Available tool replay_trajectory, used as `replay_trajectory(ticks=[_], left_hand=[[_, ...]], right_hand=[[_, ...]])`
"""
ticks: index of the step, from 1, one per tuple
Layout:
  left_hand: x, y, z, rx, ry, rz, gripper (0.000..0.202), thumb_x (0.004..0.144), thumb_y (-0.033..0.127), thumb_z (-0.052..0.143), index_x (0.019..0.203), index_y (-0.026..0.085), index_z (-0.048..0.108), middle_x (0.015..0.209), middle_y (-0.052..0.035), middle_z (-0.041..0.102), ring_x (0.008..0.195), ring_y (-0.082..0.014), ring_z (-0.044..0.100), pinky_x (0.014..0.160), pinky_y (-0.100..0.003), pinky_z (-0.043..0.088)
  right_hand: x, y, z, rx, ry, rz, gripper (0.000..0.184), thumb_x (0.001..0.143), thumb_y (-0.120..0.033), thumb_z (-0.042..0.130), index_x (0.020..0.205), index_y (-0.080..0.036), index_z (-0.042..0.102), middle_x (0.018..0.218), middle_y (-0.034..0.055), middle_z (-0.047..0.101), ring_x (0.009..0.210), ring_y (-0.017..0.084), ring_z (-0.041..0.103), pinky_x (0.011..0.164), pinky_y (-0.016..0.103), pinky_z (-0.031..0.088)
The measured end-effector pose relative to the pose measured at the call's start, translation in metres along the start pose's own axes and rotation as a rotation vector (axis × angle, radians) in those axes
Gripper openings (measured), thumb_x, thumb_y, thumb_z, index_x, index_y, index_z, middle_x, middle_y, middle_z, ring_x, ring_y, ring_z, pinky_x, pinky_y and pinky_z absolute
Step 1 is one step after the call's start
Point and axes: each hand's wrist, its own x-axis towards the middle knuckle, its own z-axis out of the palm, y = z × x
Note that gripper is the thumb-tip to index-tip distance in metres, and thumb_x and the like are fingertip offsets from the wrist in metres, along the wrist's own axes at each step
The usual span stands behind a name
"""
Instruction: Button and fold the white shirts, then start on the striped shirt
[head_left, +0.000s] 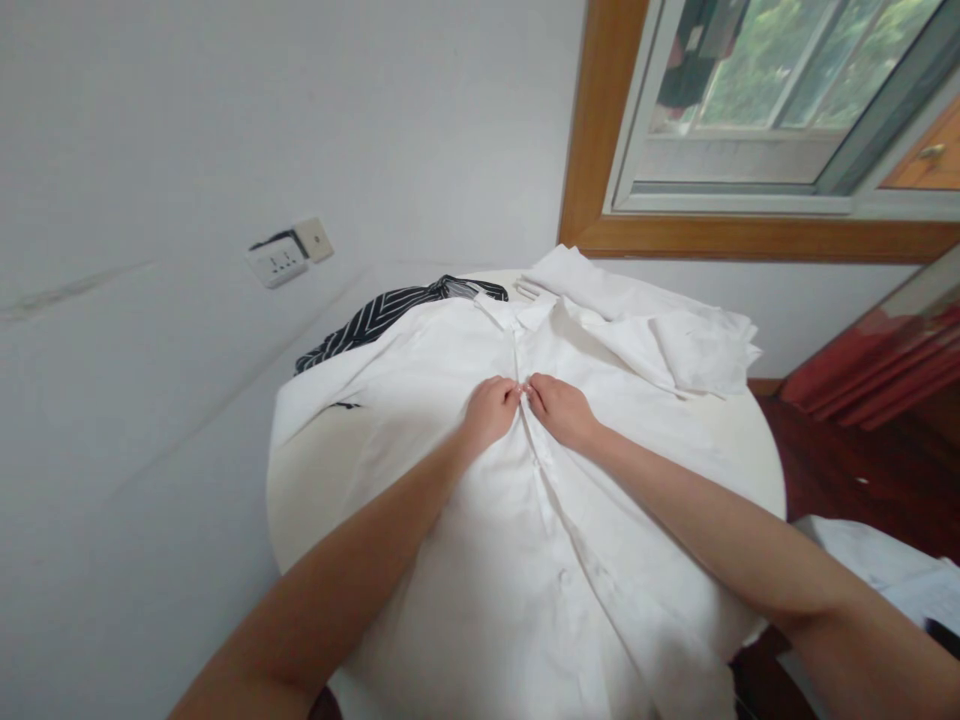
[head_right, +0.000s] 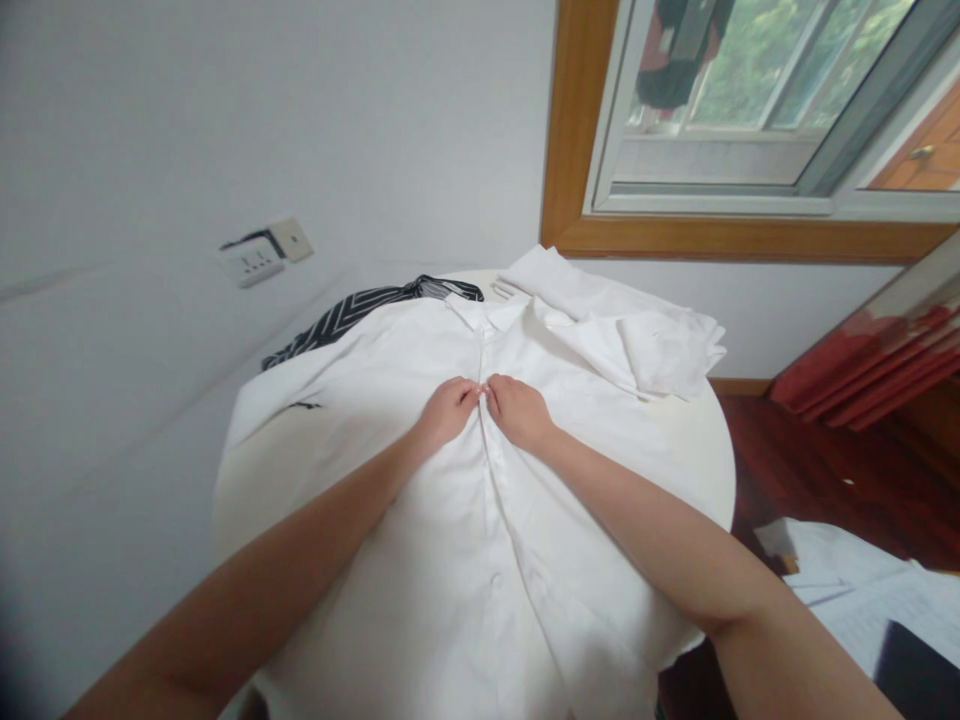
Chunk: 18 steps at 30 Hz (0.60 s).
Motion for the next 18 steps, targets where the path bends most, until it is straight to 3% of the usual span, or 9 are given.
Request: replay_trajectory(ticks=[9, 18], left_hand=[[-0.005, 0.008, -0.01, 0.02, 0.032, 0.075, 0.027, 0.096, 0.023, 0.042, 0.072, 0.02, 0.056, 0.077, -0.0047, 0.059, 0.081, -0.0192, 0.057, 0.081, -0.033, 0.046], [-0.003, 0.002, -0.018, -0.123, -0.065, 0.079, 0.021, 0.092, 0.022, 0.048, 0.073, 0.02, 0.056, 0.075, -0.0019, 0.057, 0.081, -0.0176, 0.057, 0.079, -0.031, 0.049]], right_hand=[[0.006, 0.003, -0.003, 0.121, -0.062, 0.095, 0.028, 0.101, -0.028, 0.031, 0.094, -0.021, 0.057, 0.097, 0.0057, 0.07, 0.087, 0.018, 0.062, 0.07, 0.026, 0.037], [0.008, 0.006, -0.007, 0.194, -0.078, 0.094, 0.031, 0.101, -0.03, 0.033, 0.088, -0.021, 0.06, 0.09, 0.0047, 0.07, 0.083, 0.018, 0.061, 0.069, 0.026, 0.037]])
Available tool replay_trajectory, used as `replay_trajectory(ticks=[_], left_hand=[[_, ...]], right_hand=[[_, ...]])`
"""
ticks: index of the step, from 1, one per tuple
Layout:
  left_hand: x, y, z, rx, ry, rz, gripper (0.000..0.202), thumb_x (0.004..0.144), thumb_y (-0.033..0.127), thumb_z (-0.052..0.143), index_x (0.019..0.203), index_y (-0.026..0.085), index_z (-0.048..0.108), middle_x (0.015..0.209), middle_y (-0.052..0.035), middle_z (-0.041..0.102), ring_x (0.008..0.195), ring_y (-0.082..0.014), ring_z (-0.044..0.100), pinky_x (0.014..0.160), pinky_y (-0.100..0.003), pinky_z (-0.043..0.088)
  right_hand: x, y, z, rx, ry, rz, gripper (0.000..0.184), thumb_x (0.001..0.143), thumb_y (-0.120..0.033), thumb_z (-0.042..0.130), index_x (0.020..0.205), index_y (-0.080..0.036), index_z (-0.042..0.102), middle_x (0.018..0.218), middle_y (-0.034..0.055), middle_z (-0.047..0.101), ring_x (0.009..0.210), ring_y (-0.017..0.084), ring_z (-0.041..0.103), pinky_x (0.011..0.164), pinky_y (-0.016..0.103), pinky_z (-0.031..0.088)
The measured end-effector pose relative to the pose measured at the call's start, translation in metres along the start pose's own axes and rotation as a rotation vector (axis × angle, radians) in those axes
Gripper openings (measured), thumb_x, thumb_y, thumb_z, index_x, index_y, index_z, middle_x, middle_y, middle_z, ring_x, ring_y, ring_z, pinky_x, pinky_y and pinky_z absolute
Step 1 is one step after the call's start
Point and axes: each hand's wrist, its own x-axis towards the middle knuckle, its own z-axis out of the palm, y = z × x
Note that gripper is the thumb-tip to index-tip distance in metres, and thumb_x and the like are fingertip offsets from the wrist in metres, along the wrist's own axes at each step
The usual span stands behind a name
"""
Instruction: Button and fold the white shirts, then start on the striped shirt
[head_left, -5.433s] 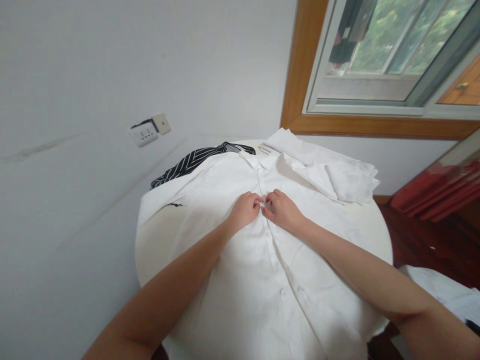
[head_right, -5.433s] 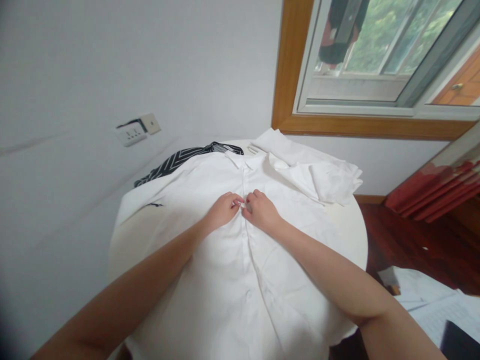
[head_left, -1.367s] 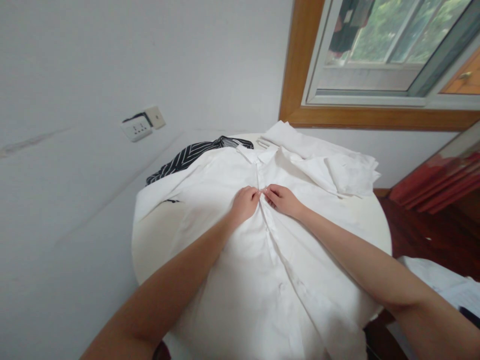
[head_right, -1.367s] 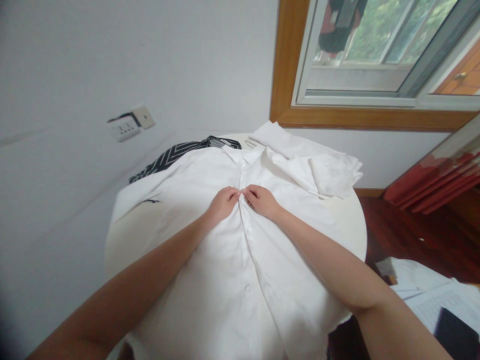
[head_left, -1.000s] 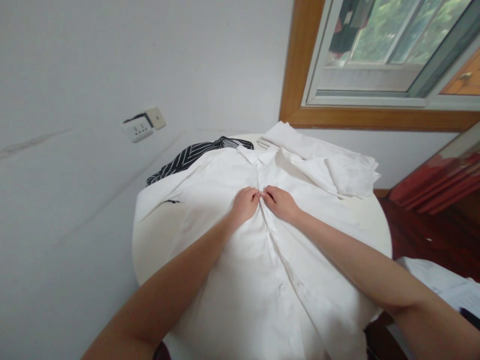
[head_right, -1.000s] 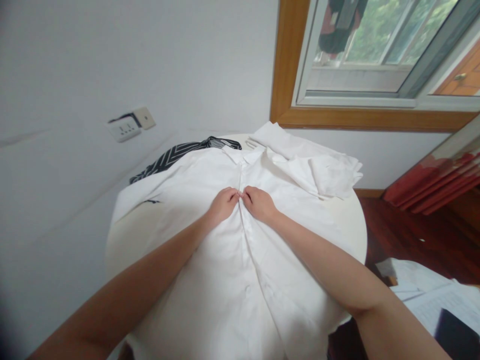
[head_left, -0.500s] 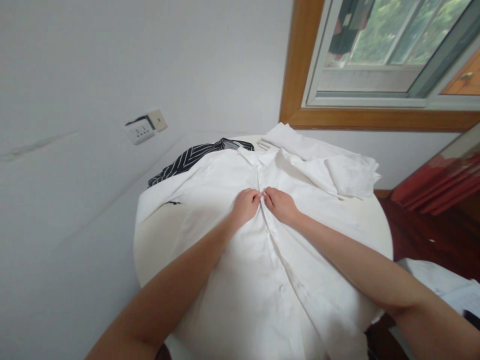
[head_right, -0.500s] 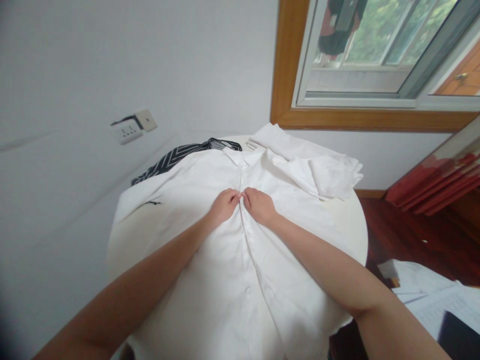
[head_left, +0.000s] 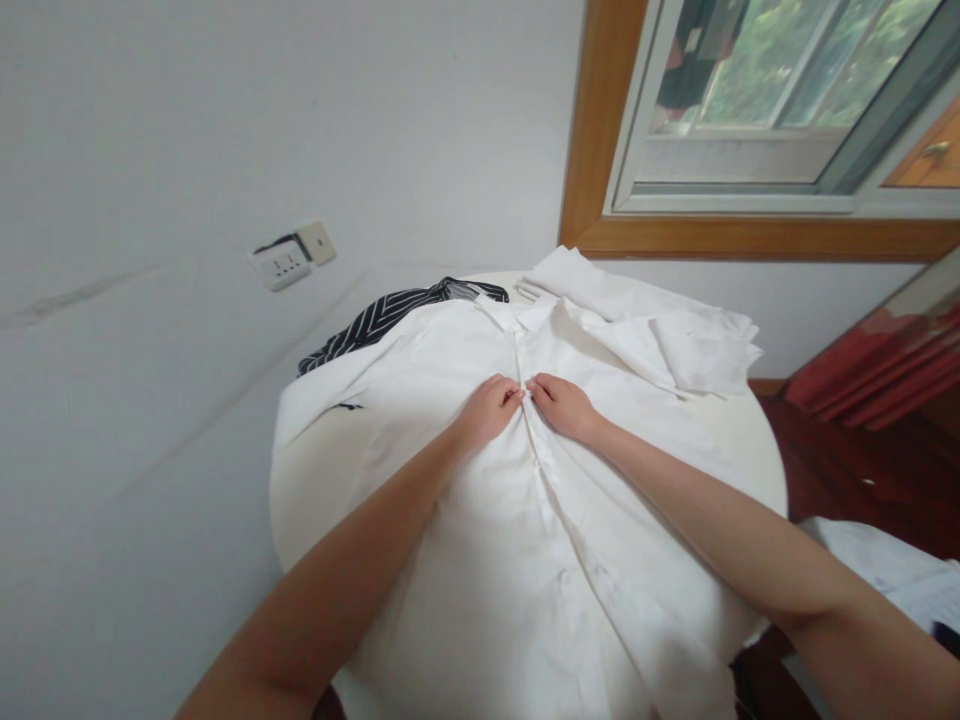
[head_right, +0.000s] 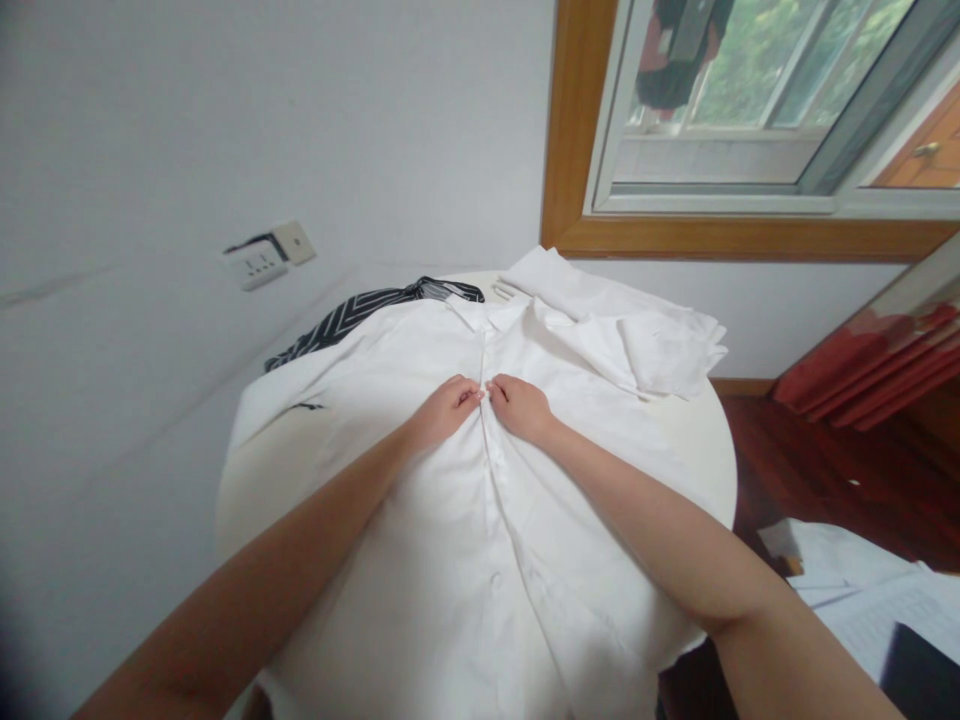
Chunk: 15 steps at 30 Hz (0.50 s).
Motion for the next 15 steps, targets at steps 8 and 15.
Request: replay_trajectory(ticks=[8, 15], left_hand=[[-0.0025, -0.0034, 0.0006, 0.005, 0.007, -0.009, 0.01, 0.088, 0.022, 0.055, 0.082, 0.018, 0.063, 0.081, -0.0031, 0.059, 0.079, -0.0163, 0.059, 0.077, -0.03, 0.05], [-0.0017, -0.0093, -0.0087, 0.019, -0.025, 0.049, 0.01, 0.085, 0.024, 0.059, 0.083, 0.019, 0.068, 0.084, -0.0042, 0.068, 0.086, -0.0186, 0.063, 0.088, -0.035, 0.049]], right_hand=[[-0.0008, -0.0001, 0.002, -0.023, 0.01, 0.006, 0.032, 0.102, -0.033, 0.034, 0.088, -0.021, 0.06, 0.087, 0.0043, 0.069, 0.08, 0.017, 0.06, 0.067, 0.026, 0.035], [-0.0061, 0.0001, 0.0014, -0.009, 0.012, -0.065, 0.035, 0.102, -0.033, 0.035, 0.088, -0.021, 0.064, 0.085, 0.0037, 0.07, 0.078, 0.017, 0.061, 0.067, 0.026, 0.035]])
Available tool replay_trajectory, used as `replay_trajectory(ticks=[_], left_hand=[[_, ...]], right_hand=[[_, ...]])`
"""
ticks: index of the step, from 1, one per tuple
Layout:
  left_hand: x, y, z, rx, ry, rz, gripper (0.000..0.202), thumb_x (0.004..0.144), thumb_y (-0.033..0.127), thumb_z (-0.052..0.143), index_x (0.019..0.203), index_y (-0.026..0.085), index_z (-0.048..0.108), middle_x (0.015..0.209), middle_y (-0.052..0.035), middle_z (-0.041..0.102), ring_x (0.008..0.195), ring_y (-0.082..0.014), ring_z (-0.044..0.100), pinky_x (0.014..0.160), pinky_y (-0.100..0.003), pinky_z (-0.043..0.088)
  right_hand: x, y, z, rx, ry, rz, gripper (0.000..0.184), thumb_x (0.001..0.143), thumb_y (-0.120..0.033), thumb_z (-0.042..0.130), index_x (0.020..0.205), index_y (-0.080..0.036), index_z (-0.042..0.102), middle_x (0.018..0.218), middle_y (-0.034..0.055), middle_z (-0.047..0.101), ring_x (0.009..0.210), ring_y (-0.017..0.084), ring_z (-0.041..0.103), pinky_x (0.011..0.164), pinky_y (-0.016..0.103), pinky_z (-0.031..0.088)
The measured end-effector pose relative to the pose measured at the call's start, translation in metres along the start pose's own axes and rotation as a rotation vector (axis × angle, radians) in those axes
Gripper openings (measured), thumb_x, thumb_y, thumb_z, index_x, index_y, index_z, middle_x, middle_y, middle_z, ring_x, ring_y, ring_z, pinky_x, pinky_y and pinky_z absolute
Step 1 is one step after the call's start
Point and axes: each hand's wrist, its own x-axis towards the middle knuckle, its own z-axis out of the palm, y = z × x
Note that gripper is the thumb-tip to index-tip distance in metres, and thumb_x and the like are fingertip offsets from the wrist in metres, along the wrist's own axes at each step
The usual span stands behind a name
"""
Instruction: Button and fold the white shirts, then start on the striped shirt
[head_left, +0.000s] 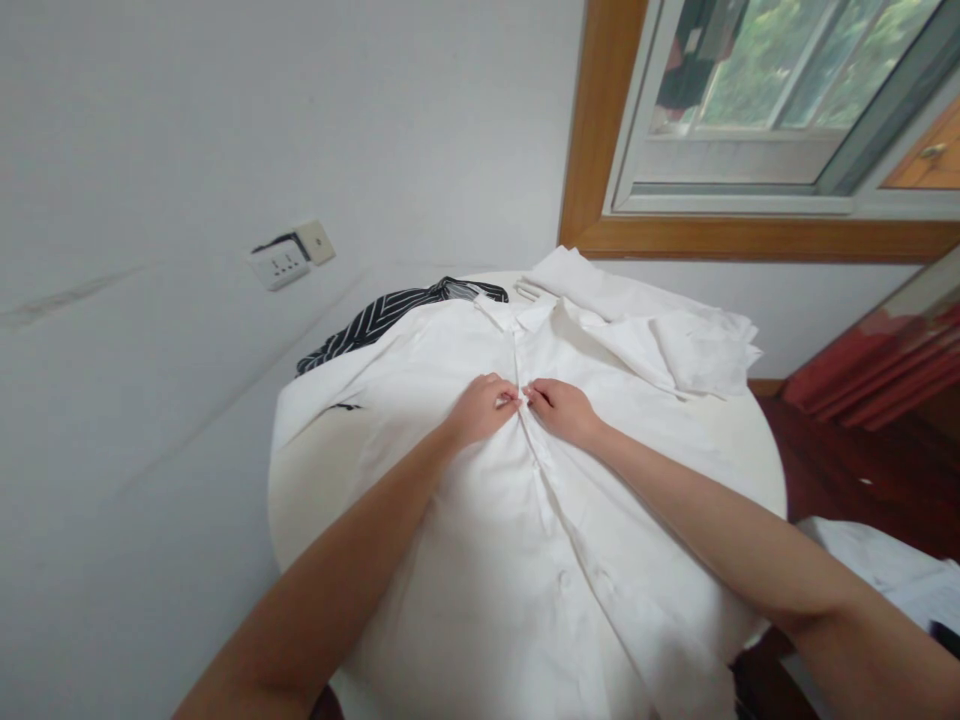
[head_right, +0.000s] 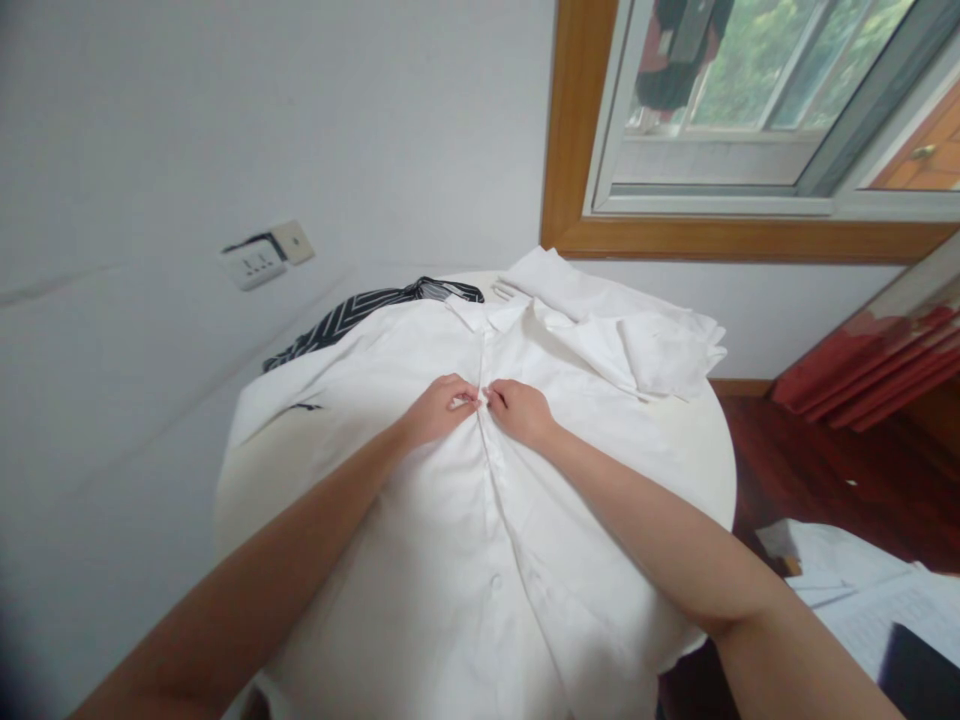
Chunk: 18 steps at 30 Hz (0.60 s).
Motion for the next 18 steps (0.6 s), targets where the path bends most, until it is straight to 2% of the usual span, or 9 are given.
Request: replay_trajectory(ticks=[3, 6, 9, 11, 13, 15, 18], left_hand=[[-0.001, -0.004, -0.003, 0.102, 0.085, 0.012, 0.017, 0.088, 0.024, 0.054, 0.087, 0.019, 0.069, 0.094, -0.0064, 0.071, 0.097, -0.0215, 0.063, 0.098, -0.041, 0.045], [-0.002, -0.009, 0.0, 0.199, 0.17, 0.014, 0.026, 0.089, 0.024, 0.052, 0.109, 0.017, 0.067, 0.116, -0.0102, 0.068, 0.113, -0.0233, 0.058, 0.105, -0.041, 0.041], [-0.003, -0.01, 0.007, 0.26, 0.098, 0.041, 0.039, 0.094, 0.026, 0.045, 0.13, 0.017, 0.056, 0.136, -0.011, 0.059, 0.129, -0.0228, 0.049, 0.113, -0.041, 0.035], [-0.005, -0.009, 0.011, 0.302, 0.023, 0.023, 0.043, 0.097, 0.029, 0.039, 0.136, 0.018, 0.051, 0.144, -0.0104, 0.052, 0.136, -0.0232, 0.043, 0.116, -0.043, 0.031], [-0.006, -0.007, 0.013, 0.338, -0.021, -0.016, 0.045, 0.099, 0.034, 0.035, 0.139, 0.019, 0.048, 0.149, -0.0097, 0.046, 0.14, -0.0242, 0.039, 0.117, -0.045, 0.028], [-0.007, -0.005, 0.013, 0.363, -0.047, -0.041, 0.047, 0.099, 0.038, 0.033, 0.141, 0.02, 0.046, 0.153, -0.0086, 0.041, 0.142, -0.0249, 0.035, 0.118, -0.046, 0.026], [-0.007, -0.005, 0.012, 0.385, -0.064, -0.048, 0.05, 0.099, 0.042, 0.033, 0.144, 0.023, 0.044, 0.155, -0.0077, 0.037, 0.144, -0.0256, 0.033, 0.119, -0.047, 0.023]], right_hand=[[-0.002, 0.003, -0.004, -0.01, 0.028, -0.053, 0.036, 0.101, -0.031, 0.036, 0.088, -0.02, 0.067, 0.087, 0.0055, 0.069, 0.084, 0.018, 0.06, 0.074, 0.026, 0.038], [-0.004, 0.008, -0.011, -0.112, 0.146, -0.045, 0.031, 0.098, -0.029, 0.042, 0.092, -0.018, 0.07, 0.095, 0.0097, 0.069, 0.095, 0.022, 0.058, 0.087, 0.031, 0.038], [-0.005, 0.016, -0.012, -0.195, 0.21, 0.021, 0.031, 0.096, -0.032, 0.046, 0.113, -0.019, 0.068, 0.122, 0.0132, 0.063, 0.117, 0.027, 0.05, 0.1, 0.039, 0.034], [-0.006, 0.021, -0.009, -0.238, 0.165, 0.075, 0.043, 0.097, -0.043, 0.044, 0.132, -0.022, 0.059, 0.142, 0.0128, 0.051, 0.134, 0.03, 0.037, 0.108, 0.047, 0.027], [-0.006, 0.026, -0.005, -0.275, 0.069, 0.127, 0.058, 0.097, -0.056, 0.036, 0.145, -0.025, 0.045, 0.155, 0.011, 0.037, 0.143, 0.033, 0.025, 0.112, 0.056, 0.02], [-0.004, 0.03, -0.003, -0.296, -0.023, 0.162, 0.067, 0.096, -0.064, 0.027, 0.151, -0.026, 0.036, 0.16, 0.0094, 0.027, 0.147, 0.033, 0.018, 0.113, 0.06, 0.016], [-0.001, 0.036, -0.003, -0.31, -0.076, 0.168, 0.071, 0.095, -0.067, 0.022, 0.153, -0.028, 0.031, 0.162, 0.0079, 0.02, 0.149, 0.032, 0.014, 0.114, 0.062, 0.012]])
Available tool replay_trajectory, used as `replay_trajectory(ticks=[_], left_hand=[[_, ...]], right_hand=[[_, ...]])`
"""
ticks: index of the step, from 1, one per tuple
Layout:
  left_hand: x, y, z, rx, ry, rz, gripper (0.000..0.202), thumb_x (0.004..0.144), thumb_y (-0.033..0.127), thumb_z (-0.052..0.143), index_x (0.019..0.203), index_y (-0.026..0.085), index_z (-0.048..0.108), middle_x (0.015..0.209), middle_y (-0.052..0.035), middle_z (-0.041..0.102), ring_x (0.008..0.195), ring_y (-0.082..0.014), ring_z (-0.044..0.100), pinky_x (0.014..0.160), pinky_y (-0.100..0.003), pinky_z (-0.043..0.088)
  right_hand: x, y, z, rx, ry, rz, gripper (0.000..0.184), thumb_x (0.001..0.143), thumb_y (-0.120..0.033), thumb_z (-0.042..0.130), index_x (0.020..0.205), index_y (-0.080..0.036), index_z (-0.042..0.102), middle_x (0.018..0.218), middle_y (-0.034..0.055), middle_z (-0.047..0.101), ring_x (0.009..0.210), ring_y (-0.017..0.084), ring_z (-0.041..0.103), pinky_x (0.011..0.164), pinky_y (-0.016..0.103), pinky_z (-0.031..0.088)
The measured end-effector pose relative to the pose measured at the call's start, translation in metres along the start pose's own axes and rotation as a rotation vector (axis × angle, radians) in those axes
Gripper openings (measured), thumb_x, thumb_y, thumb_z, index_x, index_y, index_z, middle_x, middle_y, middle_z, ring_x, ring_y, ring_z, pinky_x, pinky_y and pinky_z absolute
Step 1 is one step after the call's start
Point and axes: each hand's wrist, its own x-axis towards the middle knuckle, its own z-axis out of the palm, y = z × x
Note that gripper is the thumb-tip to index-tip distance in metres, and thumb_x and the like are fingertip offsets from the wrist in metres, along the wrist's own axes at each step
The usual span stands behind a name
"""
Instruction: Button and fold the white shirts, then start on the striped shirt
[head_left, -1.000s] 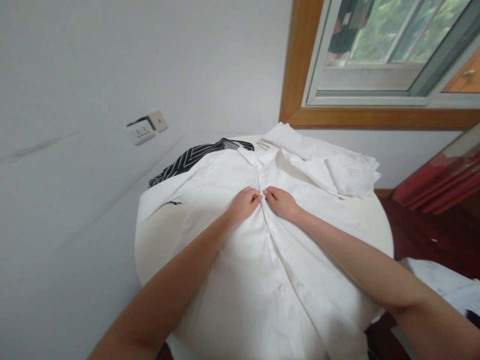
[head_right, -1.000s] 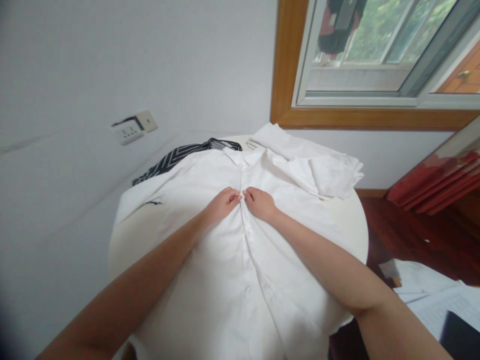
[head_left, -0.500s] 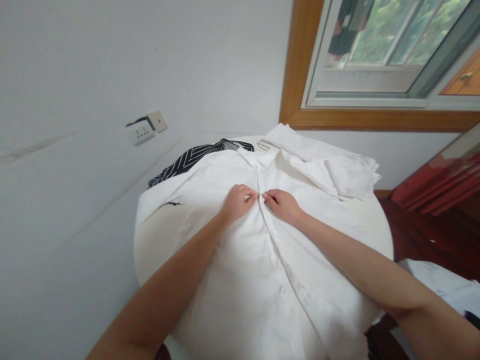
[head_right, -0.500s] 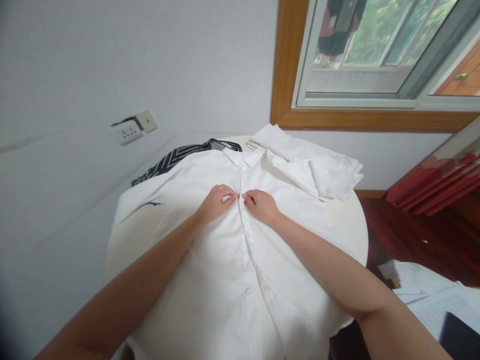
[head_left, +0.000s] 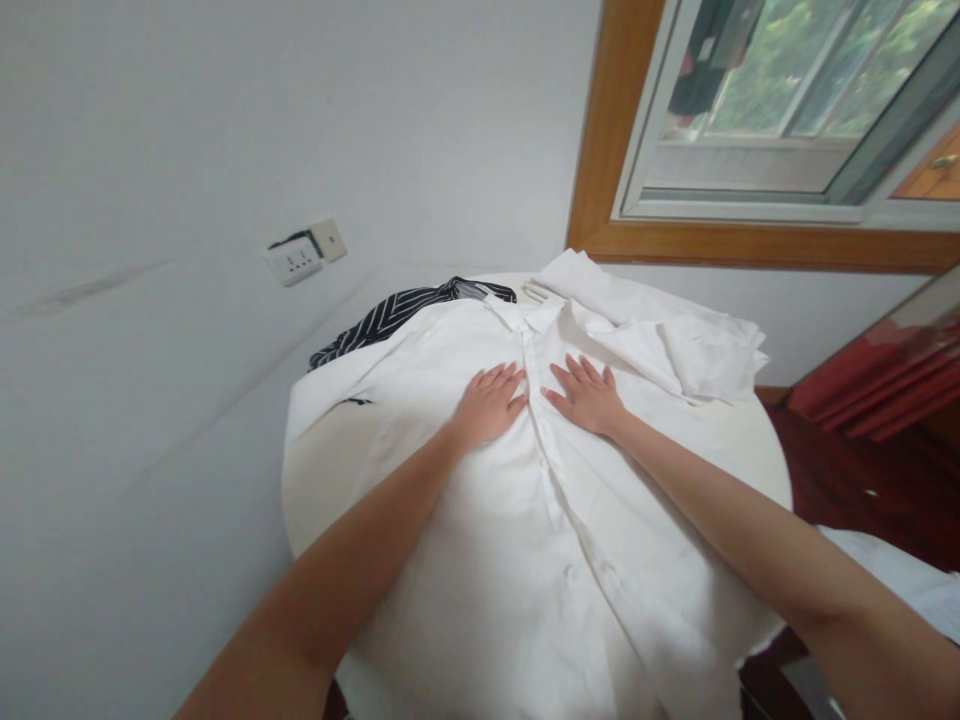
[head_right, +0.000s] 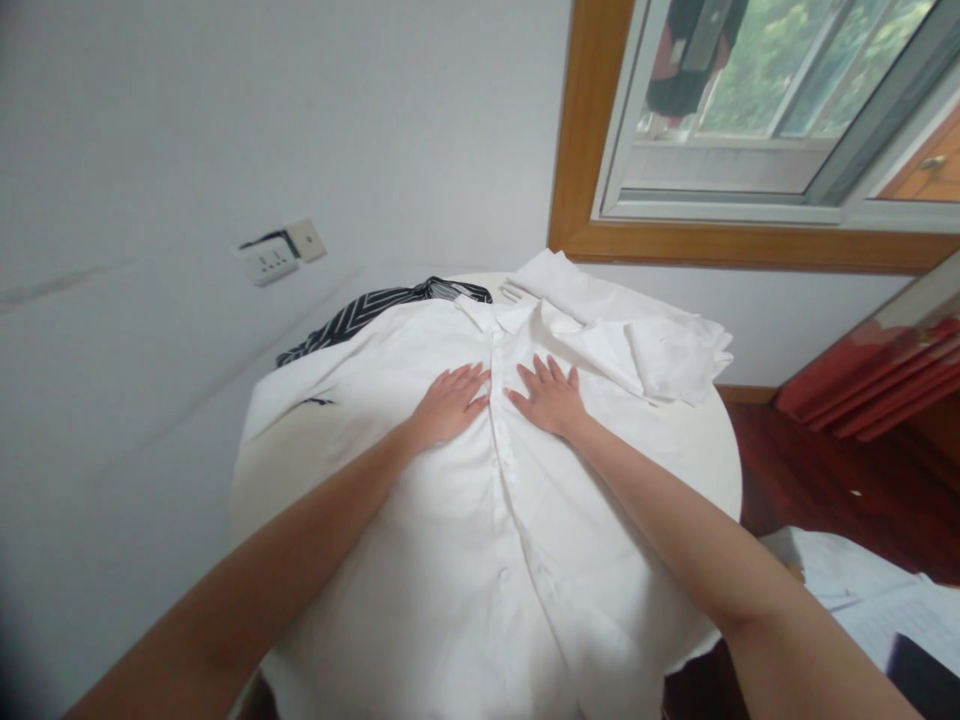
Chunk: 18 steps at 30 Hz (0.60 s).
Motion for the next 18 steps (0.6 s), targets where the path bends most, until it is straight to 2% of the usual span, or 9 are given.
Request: replay_trajectory(ticks=[6, 18], left_hand=[[0.009, -0.004, 0.005, 0.0, -0.019, -0.021, 0.051, 0.099, 0.043, 0.03, 0.145, 0.024, 0.042, 0.157, -0.0086, 0.034, 0.145, -0.0271, 0.03, 0.118, -0.052, 0.022], [0.026, -0.007, 0.003, 0.006, -0.038, -0.035, 0.051, 0.099, 0.042, 0.03, 0.146, 0.024, 0.041, 0.157, -0.0076, 0.034, 0.145, -0.0261, 0.029, 0.119, -0.051, 0.021]], right_hand=[[0.011, 0.01, -0.003, -0.02, -0.024, -0.05, 0.07, 0.096, -0.066, 0.021, 0.153, -0.027, 0.03, 0.162, 0.0078, 0.019, 0.149, 0.031, 0.014, 0.114, 0.063, 0.013], [0.027, 0.017, -0.001, -0.008, -0.015, -0.044, 0.071, 0.097, -0.064, 0.019, 0.154, -0.022, 0.029, 0.162, 0.0085, 0.019, 0.149, 0.029, 0.014, 0.116, 0.059, 0.013]])
